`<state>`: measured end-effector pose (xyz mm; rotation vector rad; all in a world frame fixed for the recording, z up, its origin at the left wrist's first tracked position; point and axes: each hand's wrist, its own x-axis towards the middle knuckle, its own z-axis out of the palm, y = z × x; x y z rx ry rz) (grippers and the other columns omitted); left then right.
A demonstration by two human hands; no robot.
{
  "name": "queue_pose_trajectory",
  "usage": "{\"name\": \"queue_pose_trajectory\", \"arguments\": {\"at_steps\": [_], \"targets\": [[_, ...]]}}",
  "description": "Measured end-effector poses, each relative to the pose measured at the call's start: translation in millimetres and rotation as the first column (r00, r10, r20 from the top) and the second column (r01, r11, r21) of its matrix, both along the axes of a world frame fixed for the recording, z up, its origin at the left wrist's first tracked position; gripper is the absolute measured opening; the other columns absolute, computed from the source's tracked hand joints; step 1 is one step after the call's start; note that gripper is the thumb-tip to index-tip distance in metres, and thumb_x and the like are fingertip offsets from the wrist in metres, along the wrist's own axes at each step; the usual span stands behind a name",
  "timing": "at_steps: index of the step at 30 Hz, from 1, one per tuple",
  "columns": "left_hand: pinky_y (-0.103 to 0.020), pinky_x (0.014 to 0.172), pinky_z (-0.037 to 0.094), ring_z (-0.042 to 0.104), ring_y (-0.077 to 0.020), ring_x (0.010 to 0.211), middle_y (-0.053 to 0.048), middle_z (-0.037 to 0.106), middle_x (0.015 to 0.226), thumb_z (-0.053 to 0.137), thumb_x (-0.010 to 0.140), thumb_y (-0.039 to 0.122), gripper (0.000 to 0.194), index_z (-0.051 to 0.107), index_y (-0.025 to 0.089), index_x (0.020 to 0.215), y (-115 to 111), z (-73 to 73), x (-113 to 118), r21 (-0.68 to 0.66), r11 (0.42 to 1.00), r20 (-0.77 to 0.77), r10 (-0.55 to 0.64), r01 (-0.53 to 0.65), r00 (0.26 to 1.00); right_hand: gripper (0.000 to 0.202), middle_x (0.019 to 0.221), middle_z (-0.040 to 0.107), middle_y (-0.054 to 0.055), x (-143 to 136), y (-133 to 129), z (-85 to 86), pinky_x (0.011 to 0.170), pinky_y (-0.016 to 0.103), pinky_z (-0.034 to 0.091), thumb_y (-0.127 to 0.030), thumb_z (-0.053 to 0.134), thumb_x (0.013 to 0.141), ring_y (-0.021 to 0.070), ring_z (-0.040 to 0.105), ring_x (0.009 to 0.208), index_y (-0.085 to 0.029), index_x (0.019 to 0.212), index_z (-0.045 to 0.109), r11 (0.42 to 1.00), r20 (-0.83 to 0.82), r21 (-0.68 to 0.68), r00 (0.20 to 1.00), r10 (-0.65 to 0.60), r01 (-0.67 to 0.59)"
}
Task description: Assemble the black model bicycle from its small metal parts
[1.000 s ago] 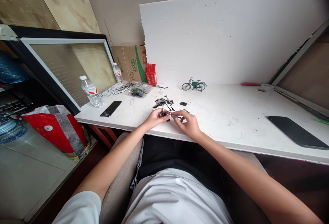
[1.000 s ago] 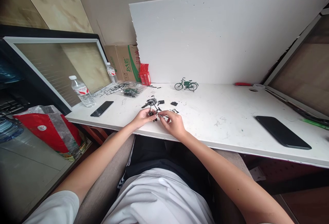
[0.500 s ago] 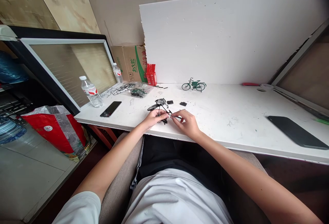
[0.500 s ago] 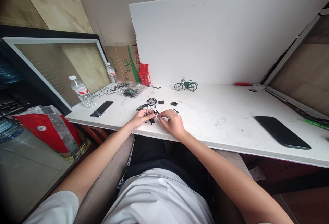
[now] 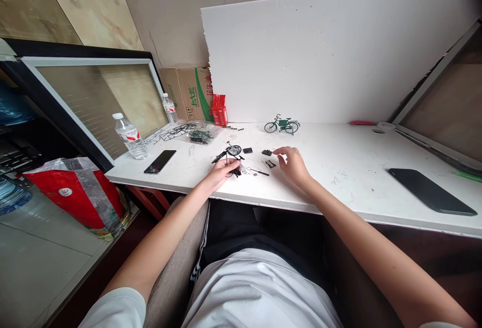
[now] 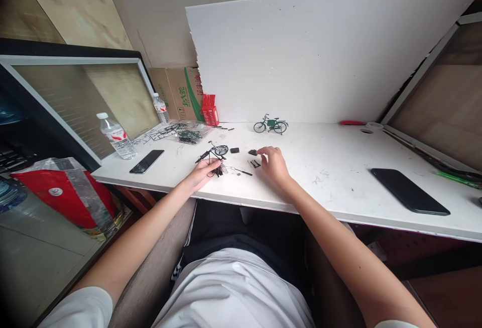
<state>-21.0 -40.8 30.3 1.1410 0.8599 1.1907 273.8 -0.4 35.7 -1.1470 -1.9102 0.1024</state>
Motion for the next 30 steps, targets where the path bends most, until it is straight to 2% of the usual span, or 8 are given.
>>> {"name": "queue_pose_trajectory", "arguments": {"at_steps": [3,7,15,25,30], "targets": [[-0.024,0.067,0.039,0.068,-0.0153,0.085,-0.005,0.075,0.089,0.089,0.077,0.040,0.036,0.073,0.015,0.096,1,0.0,-1,-0.005,1.000,0.026,-0.014,0.014,1.000,0.030,0.107,0.074,0.012,7,9,-8.2,0.091,0.050,0.053,-0.012,0.049,0.092,0.0343,0.060,0.108,-0.020,0.106,0.075,0.997,0.051,-0.060,0.998,-0.035,0.038],[-0.024,0.062,0.035,0.067,-0.0146,0.084,-0.005,0.074,0.089,0.090,0.076,0.036,0.034,0.073,0.015,0.098,1,1.6,-1,-0.011,1.000,0.067,-0.020,0.021,0.998,0.028,0.110,0.073,0.013,0,6,-14.8,0.094,0.048,0.051,-0.012,0.052,0.089,0.0329,0.060,0.108,-0.020,0.104,0.075,0.992,0.102,-0.129,0.995,0.005,0.008],[-0.024,0.055,0.027,0.065,-0.0138,0.081,-0.005,0.073,0.088,0.091,0.071,0.029,0.036,0.071,0.015,0.097,-3,7.0,-1,-0.032,0.999,0.100,-0.001,0.004,0.995,0.020,0.108,0.069,0.013,-10,-5,-10.1,0.092,0.046,0.050,-0.017,0.056,0.091,0.0330,0.059,0.107,-0.022,0.103,0.072,0.994,0.148,-0.093,0.987,0.063,-0.049],[-0.022,0.059,0.035,0.066,-0.0134,0.084,-0.005,0.073,0.089,0.091,0.074,0.029,0.036,0.071,0.014,0.100,-1,4.4,-2,-0.036,0.999,0.137,-0.021,0.027,0.990,0.025,0.115,0.070,0.013,-11,-5,-11.6,0.096,0.048,0.050,-0.020,0.057,0.092,0.0336,0.060,0.111,-0.020,0.115,0.065,0.996,0.109,-0.080,0.993,0.045,-0.037],[-0.022,0.055,0.030,0.065,-0.0122,0.080,-0.005,0.072,0.087,0.091,0.073,0.027,0.037,0.072,0.014,0.101,1,1.9,-2,-0.030,0.999,0.122,-0.020,0.024,0.992,0.025,0.118,0.071,0.013,-23,-3,-4.8,0.096,0.050,0.049,-0.017,0.056,0.092,0.0346,0.059,0.113,-0.021,0.113,0.068,0.997,0.172,-0.033,0.982,0.073,-0.068]]}}
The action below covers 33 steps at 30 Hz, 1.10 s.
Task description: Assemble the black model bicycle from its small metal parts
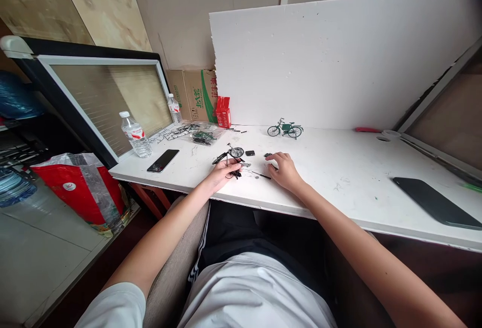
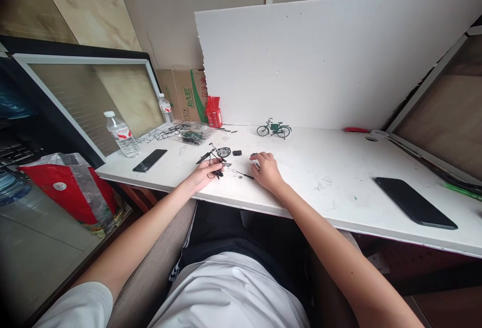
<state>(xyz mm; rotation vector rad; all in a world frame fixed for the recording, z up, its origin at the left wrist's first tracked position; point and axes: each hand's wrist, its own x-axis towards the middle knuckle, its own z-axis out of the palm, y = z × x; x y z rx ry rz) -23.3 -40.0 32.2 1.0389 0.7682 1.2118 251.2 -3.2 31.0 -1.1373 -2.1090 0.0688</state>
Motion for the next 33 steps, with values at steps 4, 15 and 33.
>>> {"name": "queue_pose_trajectory", "arguments": {"at_steps": [4,15,33], "targets": [[-0.022,0.058,0.034,0.066,-0.0127,0.082,-0.004,0.072,0.088,0.092,0.071,0.026,0.038,0.072,0.015,0.101,2,-1.3,0,-0.003,1.000,0.030,-0.004,0.005,1.000,0.033,0.122,0.073,0.014,-34,16,7.0,0.095,0.050,0.048,-0.019,0.056,0.094,0.0363,0.056,0.121,-0.021,0.126,0.064,1.000,0.062,-0.008,0.998,0.025,-0.025],[-0.025,0.069,0.039,0.065,-0.0133,0.080,-0.004,0.071,0.085,0.092,0.072,0.029,0.037,0.073,0.014,0.100,0,1.0,2,-0.027,1.000,0.023,-0.004,0.005,1.000,0.078,0.124,0.070,0.021,-127,86,12.9,0.100,0.051,0.041,-0.054,0.072,0.087,0.0430,0.051,0.126,-0.012,0.147,0.043,0.962,0.155,-0.172,0.970,-0.185,0.211],[-0.025,0.072,0.042,0.064,-0.0141,0.084,-0.004,0.069,0.089,0.089,0.076,0.028,0.033,0.073,0.016,0.102,1,-3.8,1,0.030,0.999,0.038,-0.019,0.018,0.999,0.039,0.126,0.068,0.012,-115,68,9.0,0.093,0.036,0.041,-0.005,0.057,0.088,0.0292,0.052,0.118,-0.019,0.122,0.071,0.995,0.142,-0.065,0.986,0.084,-0.075]]}}
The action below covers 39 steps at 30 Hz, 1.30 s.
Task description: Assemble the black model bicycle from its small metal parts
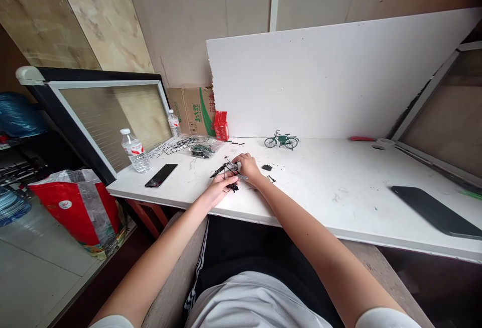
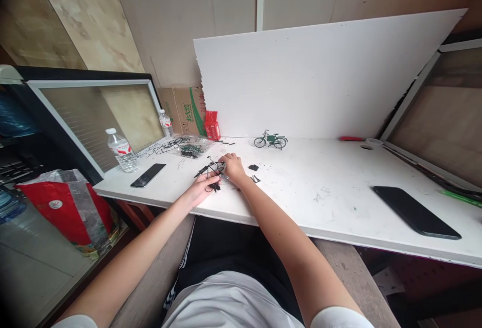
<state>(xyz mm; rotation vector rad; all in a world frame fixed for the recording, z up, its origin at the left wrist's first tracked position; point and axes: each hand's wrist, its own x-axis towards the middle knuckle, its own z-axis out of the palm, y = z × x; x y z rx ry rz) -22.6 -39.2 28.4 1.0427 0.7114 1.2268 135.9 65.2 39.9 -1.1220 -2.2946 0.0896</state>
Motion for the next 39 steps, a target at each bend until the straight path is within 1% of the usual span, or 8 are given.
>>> {"name": "queue_pose_trajectory", "arguments": {"at_steps": [6,11,16,22,27,32,36,39], "targets": [[-0.024,0.064,0.039,0.063,-0.0140,0.079,-0.005,0.070,0.086,0.089,0.077,0.030,0.033,0.074,0.015,0.103,2,-2.0,-1,-0.010,1.000,-0.043,0.010,-0.010,0.999,0.023,0.126,0.069,0.015,-4,-6,1.6,0.096,0.041,0.042,-0.027,0.056,0.100,0.0325,0.050,0.121,-0.020,0.112,0.074,0.997,0.194,-0.067,0.980,-0.035,0.048],[-0.024,0.065,0.040,0.064,-0.0136,0.082,-0.005,0.070,0.090,0.088,0.077,0.027,0.030,0.074,0.015,0.102,2,-2.6,-1,-0.004,1.000,-0.026,0.000,0.000,1.000,0.040,0.122,0.069,0.017,-5,-6,-0.1,0.096,0.043,0.043,-0.034,0.040,0.109,0.0317,0.052,0.118,-0.019,0.105,0.076,0.989,0.198,-0.088,0.975,-0.103,0.122],[-0.024,0.066,0.041,0.064,-0.0143,0.082,-0.005,0.070,0.089,0.088,0.077,0.027,0.030,0.074,0.014,0.100,-1,0.0,-1,-0.006,1.000,-0.027,-0.002,0.001,1.000,0.037,0.118,0.071,0.016,-7,-3,-3.3,0.096,0.042,0.044,-0.034,0.046,0.107,0.0319,0.054,0.118,-0.017,0.097,0.077,0.983,0.139,-0.077,0.978,-0.157,0.169],[-0.024,0.067,0.041,0.065,-0.0137,0.083,-0.004,0.071,0.090,0.090,0.076,0.028,0.034,0.075,0.016,0.103,1,-2.3,-2,-0.039,0.999,-0.018,0.021,-0.022,1.000,0.033,0.117,0.074,0.014,5,7,1.9,0.090,0.034,0.051,-0.032,0.046,0.106,0.0243,0.067,0.103,-0.016,0.111,0.075,0.969,-0.079,-0.061,0.967,-0.244,0.240],[-0.026,0.068,0.040,0.066,-0.0144,0.080,-0.005,0.073,0.087,0.091,0.074,0.029,0.034,0.075,0.016,0.101,-1,0.8,2,-0.056,0.998,-0.012,0.028,-0.028,1.000,0.025,0.095,0.079,0.010,28,6,11.6,0.078,0.036,0.057,-0.039,0.068,0.092,0.0239,0.073,0.084,-0.019,0.103,0.076,0.973,-0.555,-0.213,0.808,-0.195,0.088],[-0.026,0.068,0.040,0.065,-0.0140,0.078,-0.005,0.073,0.086,0.093,0.071,0.028,0.033,0.074,0.015,0.095,-4,5.6,5,-0.044,0.999,0.014,0.028,-0.027,1.000,0.032,0.094,0.080,0.010,54,-19,13.4,0.080,0.041,0.060,-0.052,0.076,0.084,0.0256,0.071,0.084,-0.021,0.089,0.079,0.990,-0.650,-0.141,0.756,-0.075,-0.023],[-0.026,0.068,0.039,0.065,-0.0145,0.081,-0.006,0.073,0.088,0.092,0.073,0.031,0.034,0.075,0.015,0.098,-4,5.9,4,-0.051,0.998,-0.025,0.027,-0.028,0.999,0.037,0.106,0.078,0.010,73,-54,13.3,0.060,0.034,0.059,-0.058,0.077,0.084,0.0233,0.069,0.082,-0.022,0.092,0.080,0.948,-0.747,-0.232,0.664,-0.030,-0.219],[-0.026,0.067,0.037,0.065,-0.0149,0.080,-0.006,0.073,0.086,0.090,0.075,0.031,0.033,0.076,0.015,0.100,-3,4.3,2,-0.020,1.000,-0.031,0.011,-0.012,0.999,0.032,0.109,0.075,0.009,82,-82,12.9,0.056,0.030,0.056,-0.055,0.081,0.083,0.0238,0.068,0.091,-0.024,0.089,0.080,0.947,-0.790,-0.226,0.612,-0.041,-0.229]]}}
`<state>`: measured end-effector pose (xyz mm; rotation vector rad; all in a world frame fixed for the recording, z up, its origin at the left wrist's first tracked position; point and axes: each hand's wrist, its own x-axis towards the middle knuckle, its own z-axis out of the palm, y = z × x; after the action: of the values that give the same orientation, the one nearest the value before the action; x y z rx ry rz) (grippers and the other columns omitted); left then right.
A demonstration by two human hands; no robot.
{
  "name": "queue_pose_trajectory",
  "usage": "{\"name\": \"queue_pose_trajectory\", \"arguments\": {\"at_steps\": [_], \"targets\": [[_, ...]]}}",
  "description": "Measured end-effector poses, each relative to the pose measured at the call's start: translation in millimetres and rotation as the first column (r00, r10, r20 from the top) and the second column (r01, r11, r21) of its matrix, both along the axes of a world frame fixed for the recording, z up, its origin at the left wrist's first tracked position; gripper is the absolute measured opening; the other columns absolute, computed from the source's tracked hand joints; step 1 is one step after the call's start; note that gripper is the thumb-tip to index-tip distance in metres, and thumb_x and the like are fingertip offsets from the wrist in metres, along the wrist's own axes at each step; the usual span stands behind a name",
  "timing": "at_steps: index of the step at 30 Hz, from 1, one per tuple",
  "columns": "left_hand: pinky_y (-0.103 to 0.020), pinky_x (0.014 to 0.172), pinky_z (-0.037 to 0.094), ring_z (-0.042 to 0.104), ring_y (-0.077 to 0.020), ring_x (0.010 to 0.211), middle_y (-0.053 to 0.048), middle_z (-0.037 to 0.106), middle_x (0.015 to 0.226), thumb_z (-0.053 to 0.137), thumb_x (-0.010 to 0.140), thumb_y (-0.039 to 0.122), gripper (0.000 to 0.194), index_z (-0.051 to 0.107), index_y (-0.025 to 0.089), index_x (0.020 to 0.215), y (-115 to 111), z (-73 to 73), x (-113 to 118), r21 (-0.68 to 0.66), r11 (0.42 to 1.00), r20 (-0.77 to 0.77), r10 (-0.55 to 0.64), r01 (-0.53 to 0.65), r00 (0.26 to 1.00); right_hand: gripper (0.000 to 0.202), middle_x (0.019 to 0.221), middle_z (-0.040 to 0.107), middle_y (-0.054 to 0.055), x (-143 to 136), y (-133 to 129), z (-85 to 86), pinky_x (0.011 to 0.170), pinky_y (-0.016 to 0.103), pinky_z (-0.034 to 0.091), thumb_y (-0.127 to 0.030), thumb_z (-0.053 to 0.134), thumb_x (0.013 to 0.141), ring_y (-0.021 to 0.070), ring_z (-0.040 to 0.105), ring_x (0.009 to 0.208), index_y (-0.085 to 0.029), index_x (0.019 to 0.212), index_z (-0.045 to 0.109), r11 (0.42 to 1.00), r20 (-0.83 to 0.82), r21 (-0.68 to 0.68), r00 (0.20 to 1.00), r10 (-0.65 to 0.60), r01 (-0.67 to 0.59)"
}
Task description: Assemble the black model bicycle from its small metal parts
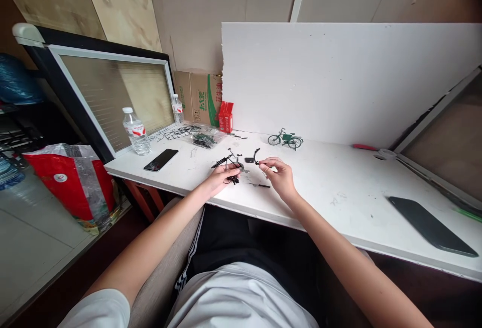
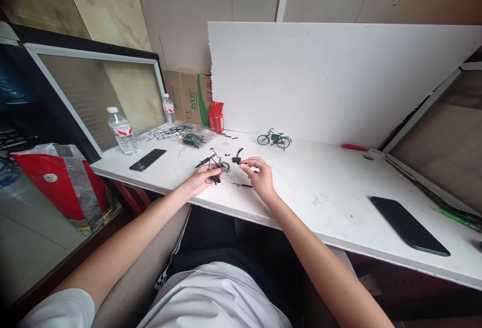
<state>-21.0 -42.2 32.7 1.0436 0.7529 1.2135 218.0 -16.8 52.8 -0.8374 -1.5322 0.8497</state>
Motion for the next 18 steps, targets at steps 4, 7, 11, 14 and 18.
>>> {"name": "queue_pose_trajectory", "arguments": {"at_steps": [4,7,11,14,18], "targets": [[-0.027,0.067,0.035,0.064,-0.0146,0.079,-0.005,0.073,0.087,0.091,0.075,0.027,0.032,0.077,0.015,0.101,1,-2.5,-3,0.017,1.000,0.016,-0.005,0.005,1.000,0.033,0.103,0.074,0.007,0,-21,-3.5,0.061,0.029,0.059,-0.056,0.078,0.086,0.0228,0.068,0.094,-0.024,0.091,0.077,0.989,-0.116,-0.121,0.991,0.073,-0.087],[-0.027,0.069,0.036,0.064,-0.0141,0.079,-0.003,0.073,0.087,0.092,0.073,0.024,0.034,0.076,0.017,0.102,0,-2.8,-3,0.007,1.000,0.032,0.003,-0.003,0.999,0.038,0.117,0.075,0.009,-4,-23,-6.6,0.067,0.031,0.062,-0.060,0.076,0.086,0.0256,0.068,0.107,-0.023,0.089,0.072,0.984,-0.125,-0.136,0.987,0.098,-0.115],[-0.025,0.068,0.036,0.063,-0.0130,0.080,-0.003,0.072,0.087,0.092,0.073,0.023,0.035,0.076,0.017,0.103,-1,-2.4,-3,0.009,1.000,0.040,0.001,-0.002,0.999,0.041,0.130,0.073,0.010,-5,-23,-7.4,0.090,0.041,0.063,-0.064,0.067,0.092,0.0281,0.064,0.128,-0.025,0.085,0.060,0.972,-0.210,-0.139,0.964,0.161,-0.192],[-0.024,0.068,0.038,0.064,-0.0129,0.080,-0.004,0.072,0.091,0.092,0.072,0.022,0.038,0.075,0.016,0.105,-1,-2.6,-3,0.007,1.000,0.042,0.003,-0.004,0.999,0.044,0.125,0.075,0.010,-4,-24,-6.7,0.096,0.046,0.060,-0.067,0.062,0.095,0.0301,0.065,0.130,-0.026,0.083,0.054,0.952,-0.224,-0.172,0.951,0.214,-0.255],[-0.026,0.076,0.044,0.066,-0.0137,0.083,-0.006,0.074,0.097,0.093,0.069,0.019,0.042,0.075,0.016,0.107,-1,-2.9,-2,-0.001,1.000,0.075,0.005,-0.005,0.997,0.047,0.140,0.069,0.013,-2,-21,-8.9,0.090,0.045,0.061,-0.070,0.060,0.095,0.0327,0.063,0.133,-0.025,0.083,0.055,0.966,-0.167,-0.183,0.974,0.154,-0.184]]}}
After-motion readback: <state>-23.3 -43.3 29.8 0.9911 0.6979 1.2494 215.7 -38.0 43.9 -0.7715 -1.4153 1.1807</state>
